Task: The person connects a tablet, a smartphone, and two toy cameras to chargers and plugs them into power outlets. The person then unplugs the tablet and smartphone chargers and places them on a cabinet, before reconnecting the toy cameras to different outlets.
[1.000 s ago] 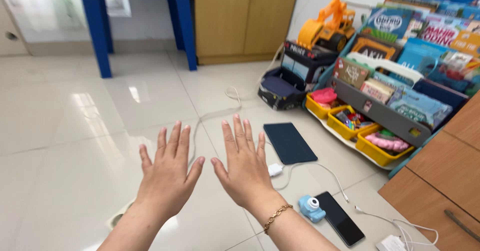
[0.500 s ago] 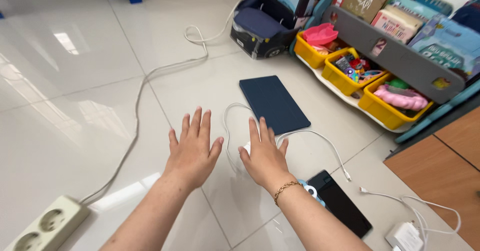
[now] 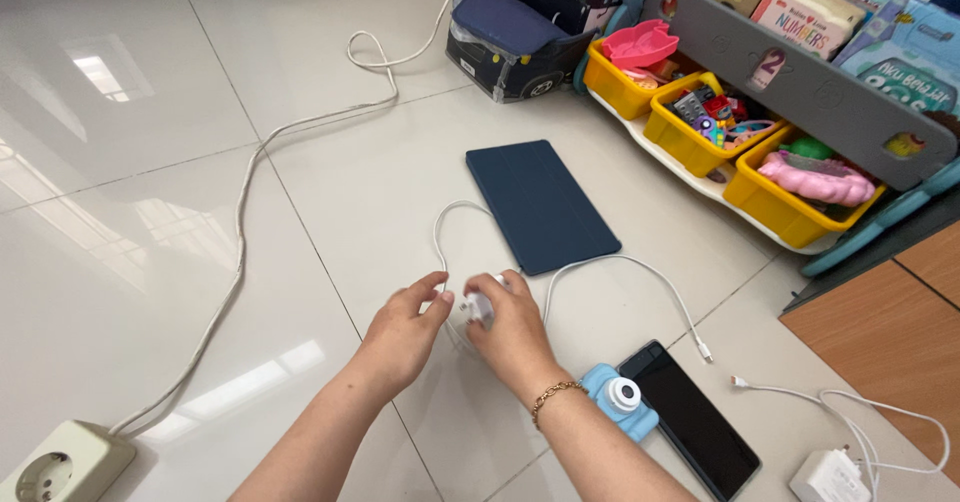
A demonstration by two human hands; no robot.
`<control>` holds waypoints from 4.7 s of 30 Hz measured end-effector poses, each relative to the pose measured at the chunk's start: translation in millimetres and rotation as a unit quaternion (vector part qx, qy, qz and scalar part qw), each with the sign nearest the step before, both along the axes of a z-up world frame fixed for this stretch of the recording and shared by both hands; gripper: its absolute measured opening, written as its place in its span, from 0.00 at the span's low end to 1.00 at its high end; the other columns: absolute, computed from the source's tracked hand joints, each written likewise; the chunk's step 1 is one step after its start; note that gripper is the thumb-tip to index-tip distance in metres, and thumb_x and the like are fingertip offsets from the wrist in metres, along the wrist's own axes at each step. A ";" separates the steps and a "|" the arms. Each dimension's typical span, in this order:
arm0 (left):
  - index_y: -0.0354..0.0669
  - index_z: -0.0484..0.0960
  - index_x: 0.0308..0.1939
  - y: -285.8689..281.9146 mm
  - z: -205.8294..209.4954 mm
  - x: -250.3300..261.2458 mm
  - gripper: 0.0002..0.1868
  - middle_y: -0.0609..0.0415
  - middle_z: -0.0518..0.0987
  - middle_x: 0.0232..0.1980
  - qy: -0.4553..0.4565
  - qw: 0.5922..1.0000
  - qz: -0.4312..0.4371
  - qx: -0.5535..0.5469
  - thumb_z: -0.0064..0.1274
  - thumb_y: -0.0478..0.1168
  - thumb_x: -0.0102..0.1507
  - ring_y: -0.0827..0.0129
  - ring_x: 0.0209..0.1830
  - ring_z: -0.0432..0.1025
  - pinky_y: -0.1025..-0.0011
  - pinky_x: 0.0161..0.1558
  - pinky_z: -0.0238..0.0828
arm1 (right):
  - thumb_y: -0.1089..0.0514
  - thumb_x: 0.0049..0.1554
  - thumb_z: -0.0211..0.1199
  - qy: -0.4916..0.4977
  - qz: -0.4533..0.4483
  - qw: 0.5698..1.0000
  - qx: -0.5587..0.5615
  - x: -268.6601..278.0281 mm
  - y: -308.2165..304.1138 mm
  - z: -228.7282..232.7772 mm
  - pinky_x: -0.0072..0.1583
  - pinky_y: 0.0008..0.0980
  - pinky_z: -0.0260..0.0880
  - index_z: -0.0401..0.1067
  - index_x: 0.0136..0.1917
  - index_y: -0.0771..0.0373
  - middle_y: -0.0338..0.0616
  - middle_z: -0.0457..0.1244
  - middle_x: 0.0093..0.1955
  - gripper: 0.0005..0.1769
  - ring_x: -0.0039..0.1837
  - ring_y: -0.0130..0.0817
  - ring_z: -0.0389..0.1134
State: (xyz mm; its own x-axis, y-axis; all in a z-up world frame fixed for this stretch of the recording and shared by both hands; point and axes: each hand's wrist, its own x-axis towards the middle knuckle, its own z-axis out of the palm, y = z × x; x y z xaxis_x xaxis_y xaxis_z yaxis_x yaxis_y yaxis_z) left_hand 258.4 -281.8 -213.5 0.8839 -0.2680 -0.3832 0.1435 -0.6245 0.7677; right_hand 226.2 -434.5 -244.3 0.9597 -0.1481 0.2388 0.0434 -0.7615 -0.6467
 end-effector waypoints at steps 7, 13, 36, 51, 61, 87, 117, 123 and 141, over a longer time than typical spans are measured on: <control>0.41 0.68 0.68 -4.4 7.2 -1.8 0.33 0.45 0.81 0.57 0.090 0.950 0.102 -0.280 0.55 0.49 0.62 0.64 0.55 0.79 0.63 0.54 0.78 | 0.67 0.49 0.64 0.011 0.001 0.979 0.203 -9.4 35.6 35.9 0.50 0.27 0.73 0.68 0.63 0.55 0.44 0.63 0.63 0.28 0.50 0.30 0.69; 0.39 0.83 0.57 20.5 -3.0 2.7 0.23 0.49 0.86 0.44 0.012 0.939 0.193 -0.283 0.60 0.39 0.57 0.68 0.40 0.80 0.69 0.43 0.78 | 0.66 0.49 0.59 0.004 0.099 0.927 0.363 -8.5 4.8 20.1 0.53 0.30 0.73 0.59 0.71 0.59 0.47 0.61 0.69 0.36 0.54 0.32 0.67; 0.41 0.69 0.43 87.0 11.6 22.9 0.08 0.58 0.69 0.28 0.200 0.845 0.331 -0.369 0.51 0.40 0.67 0.78 0.20 0.58 0.75 0.24 0.58 | 0.36 0.37 0.83 0.273 -0.302 0.912 -0.052 70.1 -116.2 -19.8 0.60 0.43 0.80 0.62 0.70 0.71 0.61 0.69 0.57 0.60 0.58 0.53 0.76; 0.37 0.77 0.45 145.4 25.0 -19.5 0.13 0.52 0.80 0.37 0.251 0.935 0.193 -0.160 0.50 0.43 0.63 0.71 0.30 0.73 0.70 0.34 0.75 | 0.59 0.54 0.68 0.127 -0.250 0.949 0.145 69.6 -117.1 -39.0 0.38 0.38 0.73 0.66 0.31 0.65 0.43 0.59 0.29 0.15 0.33 0.35 0.62; 0.42 0.76 0.43 174.5 28.0 -49.0 0.09 0.53 0.78 0.33 0.334 0.894 0.114 -0.274 0.52 0.41 0.61 0.73 0.26 0.70 0.73 0.29 0.69 | 0.60 0.50 0.66 -0.058 0.040 0.996 0.057 72.0 78.3 47.6 0.38 0.38 0.67 0.72 0.36 0.69 0.51 0.65 0.30 0.09 0.32 0.35 0.62; 0.49 0.70 0.48 216.1 59.3 -71.2 0.17 0.54 0.78 0.32 0.065 0.772 0.418 -0.474 0.45 0.56 0.66 0.68 0.24 0.69 0.66 0.28 0.67 | 0.33 0.62 0.44 0.465 0.252 0.681 0.507 -53.6 173.9 79.5 0.41 0.30 0.68 0.72 0.50 0.63 0.45 0.63 0.30 0.32 0.33 0.33 0.65; 0.39 0.80 0.47 194.6 194.9 -89.0 0.22 0.57 0.86 0.39 0.099 0.922 0.154 -0.342 0.63 0.49 0.56 0.80 0.15 0.50 0.78 0.19 0.49 | 0.65 0.52 0.49 0.069 0.318 0.946 -0.004 -20.2 142.2 251.3 0.44 0.35 0.65 0.66 0.52 0.62 0.45 0.62 0.35 0.14 0.39 0.36 0.62; 0.43 0.80 0.41 175.6 187.3 -97.4 0.15 0.61 0.71 0.27 0.120 0.924 0.086 -0.354 0.66 0.41 0.54 0.80 0.16 0.51 0.77 0.20 0.46 | 0.68 0.49 0.49 0.132 0.375 0.886 0.241 -3.9 143.0 220.7 0.44 0.27 0.62 0.65 0.55 0.63 0.33 0.59 0.42 0.19 0.42 0.24 0.56; 0.44 0.84 0.50 255.7 83.8 -40.8 0.16 0.46 0.81 0.29 -0.132 0.948 0.288 0.021 0.57 0.46 0.62 0.59 0.26 0.75 0.62 0.31 0.70 | 0.56 0.55 0.56 0.010 0.171 0.976 -0.133 23.5 39.2 216.4 0.56 0.36 0.69 0.85 0.42 0.60 0.49 0.73 0.46 0.16 0.50 0.39 0.72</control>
State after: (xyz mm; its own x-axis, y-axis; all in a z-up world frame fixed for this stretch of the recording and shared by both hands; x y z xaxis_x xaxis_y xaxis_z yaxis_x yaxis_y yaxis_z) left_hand 217.6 -26.2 -129.7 0.9455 0.2992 -0.1286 0.2772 -0.5321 0.8000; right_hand 249.7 -395.2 -27.9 0.9470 0.2468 0.2056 0.3140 -0.8462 -0.4305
